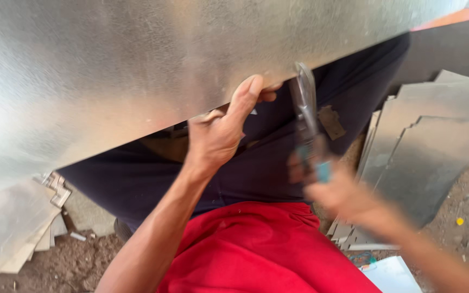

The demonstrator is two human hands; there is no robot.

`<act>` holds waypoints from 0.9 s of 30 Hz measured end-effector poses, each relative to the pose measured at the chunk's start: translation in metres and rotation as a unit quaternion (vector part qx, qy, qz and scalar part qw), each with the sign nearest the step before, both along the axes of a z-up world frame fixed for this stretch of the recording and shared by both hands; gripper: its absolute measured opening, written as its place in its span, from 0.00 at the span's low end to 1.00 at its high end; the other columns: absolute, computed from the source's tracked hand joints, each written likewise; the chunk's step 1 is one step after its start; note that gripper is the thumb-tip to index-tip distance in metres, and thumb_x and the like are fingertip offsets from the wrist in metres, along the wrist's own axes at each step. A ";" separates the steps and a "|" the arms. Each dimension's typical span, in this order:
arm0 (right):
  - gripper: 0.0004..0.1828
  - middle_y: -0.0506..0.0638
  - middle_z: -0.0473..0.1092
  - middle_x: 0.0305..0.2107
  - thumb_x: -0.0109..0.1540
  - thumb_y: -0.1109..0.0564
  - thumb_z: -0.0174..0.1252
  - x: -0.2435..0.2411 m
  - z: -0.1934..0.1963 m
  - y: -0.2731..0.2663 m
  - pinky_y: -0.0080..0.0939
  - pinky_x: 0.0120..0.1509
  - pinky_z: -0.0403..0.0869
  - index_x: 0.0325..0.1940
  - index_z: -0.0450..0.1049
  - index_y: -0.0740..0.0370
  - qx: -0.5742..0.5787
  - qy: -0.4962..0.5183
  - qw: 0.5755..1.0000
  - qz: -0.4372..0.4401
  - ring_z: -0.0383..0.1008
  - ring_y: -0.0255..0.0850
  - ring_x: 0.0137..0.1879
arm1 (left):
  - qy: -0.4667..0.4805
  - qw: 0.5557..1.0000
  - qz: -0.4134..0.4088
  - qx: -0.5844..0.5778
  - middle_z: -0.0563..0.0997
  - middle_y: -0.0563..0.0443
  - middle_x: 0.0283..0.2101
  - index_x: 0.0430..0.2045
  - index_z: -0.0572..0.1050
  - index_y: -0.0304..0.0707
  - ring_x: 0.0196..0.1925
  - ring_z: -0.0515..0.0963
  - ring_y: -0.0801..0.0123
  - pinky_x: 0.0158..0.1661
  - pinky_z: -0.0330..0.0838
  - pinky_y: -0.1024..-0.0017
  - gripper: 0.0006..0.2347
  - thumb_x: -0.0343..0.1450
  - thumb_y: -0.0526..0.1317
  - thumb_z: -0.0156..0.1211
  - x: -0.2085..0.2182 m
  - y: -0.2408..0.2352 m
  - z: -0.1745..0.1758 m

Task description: The person cuts a large metal sheet into smaller rectangular pieces using hand shears while sitting on the floor, occasionally shifting the sheets to align the cuts.

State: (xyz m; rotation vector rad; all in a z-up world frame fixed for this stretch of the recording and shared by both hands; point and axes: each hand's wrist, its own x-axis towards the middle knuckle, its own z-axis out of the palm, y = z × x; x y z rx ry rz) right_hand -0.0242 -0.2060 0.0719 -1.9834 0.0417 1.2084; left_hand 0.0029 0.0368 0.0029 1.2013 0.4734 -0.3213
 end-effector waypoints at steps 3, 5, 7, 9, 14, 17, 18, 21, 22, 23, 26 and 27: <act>0.25 0.48 0.69 0.32 0.49 0.59 0.50 -0.042 -0.011 0.065 0.41 0.36 0.70 0.51 0.69 0.62 0.010 0.052 0.978 -0.200 0.67 0.39 0.33 | -0.044 0.998 0.030 0.033 0.87 0.61 0.39 0.53 0.82 0.37 0.33 0.73 0.89 0.26 0.59 0.89 0.14 0.76 0.43 0.61 0.003 -0.023 -0.005; 0.21 0.48 0.66 0.30 0.49 0.59 0.48 -0.040 -0.017 0.088 0.38 0.37 0.69 0.46 0.67 0.64 0.099 -0.032 0.966 -0.236 0.66 0.36 0.34 | -0.070 0.996 0.049 0.030 0.86 0.61 0.40 0.52 0.82 0.36 0.34 0.74 0.90 0.26 0.58 0.89 0.13 0.77 0.42 0.62 0.009 -0.026 -0.010; 0.15 0.50 0.63 0.24 0.50 0.59 0.46 -0.046 -0.018 0.102 0.39 0.34 0.65 0.39 0.66 0.65 0.064 -0.038 0.967 -0.246 0.63 0.37 0.29 | -0.084 0.995 0.056 -0.021 0.85 0.62 0.44 0.53 0.82 0.36 0.40 0.78 0.91 0.31 0.62 0.89 0.12 0.79 0.41 0.61 0.000 -0.024 -0.011; 0.13 0.49 0.63 0.24 0.50 0.58 0.46 -0.048 -0.024 0.112 0.38 0.35 0.66 0.38 0.65 0.64 0.046 -0.091 0.961 -0.258 0.63 0.36 0.29 | -0.054 0.998 0.034 -0.018 0.85 0.63 0.43 0.56 0.80 0.37 0.38 0.76 0.92 0.29 0.62 0.89 0.13 0.79 0.42 0.61 0.003 -0.021 -0.015; 0.09 0.49 0.64 0.22 0.49 0.60 0.47 -0.052 -0.046 0.124 0.39 0.29 0.63 0.32 0.65 0.65 0.116 -0.144 0.929 -0.320 0.61 0.37 0.26 | -0.002 1.000 0.022 -0.008 0.85 0.63 0.38 0.54 0.80 0.40 0.26 0.68 0.91 0.21 0.56 0.89 0.15 0.76 0.44 0.61 0.004 -0.019 -0.015; 0.08 0.47 0.66 0.20 0.54 0.57 0.51 -0.052 -0.050 0.113 0.41 0.26 0.63 0.33 0.68 0.63 0.030 -0.115 0.930 -0.347 0.64 0.37 0.23 | -0.007 0.999 0.031 -0.018 0.84 0.60 0.38 0.54 0.81 0.39 0.27 0.67 0.87 0.27 0.59 0.87 0.15 0.76 0.44 0.61 0.004 -0.016 -0.011; 0.09 0.46 0.66 0.18 0.56 0.54 0.53 -0.045 -0.044 0.091 0.43 0.22 0.62 0.34 0.70 0.63 -0.055 -0.026 0.918 -0.393 0.64 0.38 0.19 | -0.021 0.998 0.050 -0.014 0.84 0.57 0.38 0.52 0.82 0.34 0.31 0.71 0.86 0.33 0.65 0.85 0.14 0.76 0.43 0.63 0.005 -0.018 -0.010; 0.11 0.57 0.67 0.18 0.52 0.57 0.57 -0.010 -0.005 0.011 0.52 0.28 0.70 0.34 0.67 0.66 -0.345 -0.366 0.863 0.044 0.70 0.51 0.21 | -0.031 0.971 0.170 -0.167 0.85 0.52 0.38 0.47 0.80 0.29 0.35 0.78 0.80 0.42 0.74 0.79 0.16 0.73 0.44 0.68 0.008 -0.032 -0.007; 0.05 0.57 0.69 0.21 0.60 0.60 0.53 -0.005 0.003 -0.005 0.52 0.29 0.71 0.33 0.66 0.65 -0.367 -0.345 0.862 0.055 0.72 0.50 0.23 | -0.027 0.946 0.215 -0.242 0.86 0.51 0.38 0.46 0.79 0.29 0.35 0.80 0.78 0.43 0.75 0.76 0.17 0.71 0.45 0.70 0.009 -0.040 -0.005; 0.08 0.59 0.69 0.21 0.58 0.58 0.55 -0.002 -0.001 -0.011 0.53 0.31 0.70 0.35 0.67 0.66 -0.354 -0.327 0.874 0.058 0.72 0.54 0.25 | -0.005 0.942 0.215 -0.257 0.84 0.51 0.37 0.44 0.79 0.28 0.34 0.79 0.77 0.41 0.73 0.75 0.16 0.71 0.44 0.70 0.015 -0.047 -0.005; 0.14 0.63 0.69 0.20 0.52 0.56 0.58 -0.017 -0.004 -0.030 0.52 0.34 0.70 0.37 0.70 0.69 -0.301 -0.265 0.916 0.024 0.72 0.57 0.29 | 0.049 0.956 0.171 -0.231 0.80 0.50 0.31 0.35 0.81 0.26 0.30 0.75 0.75 0.34 0.68 0.72 0.14 0.70 0.43 0.72 0.025 -0.064 0.002; 0.13 0.60 0.68 0.19 0.51 0.56 0.57 -0.030 -0.007 -0.028 0.48 0.34 0.70 0.36 0.72 0.68 -0.257 -0.254 0.932 -0.014 0.71 0.53 0.28 | 0.043 0.977 0.133 -0.164 0.79 0.51 0.29 0.31 0.82 0.27 0.29 0.74 0.76 0.32 0.67 0.72 0.14 0.69 0.44 0.73 0.026 -0.063 0.004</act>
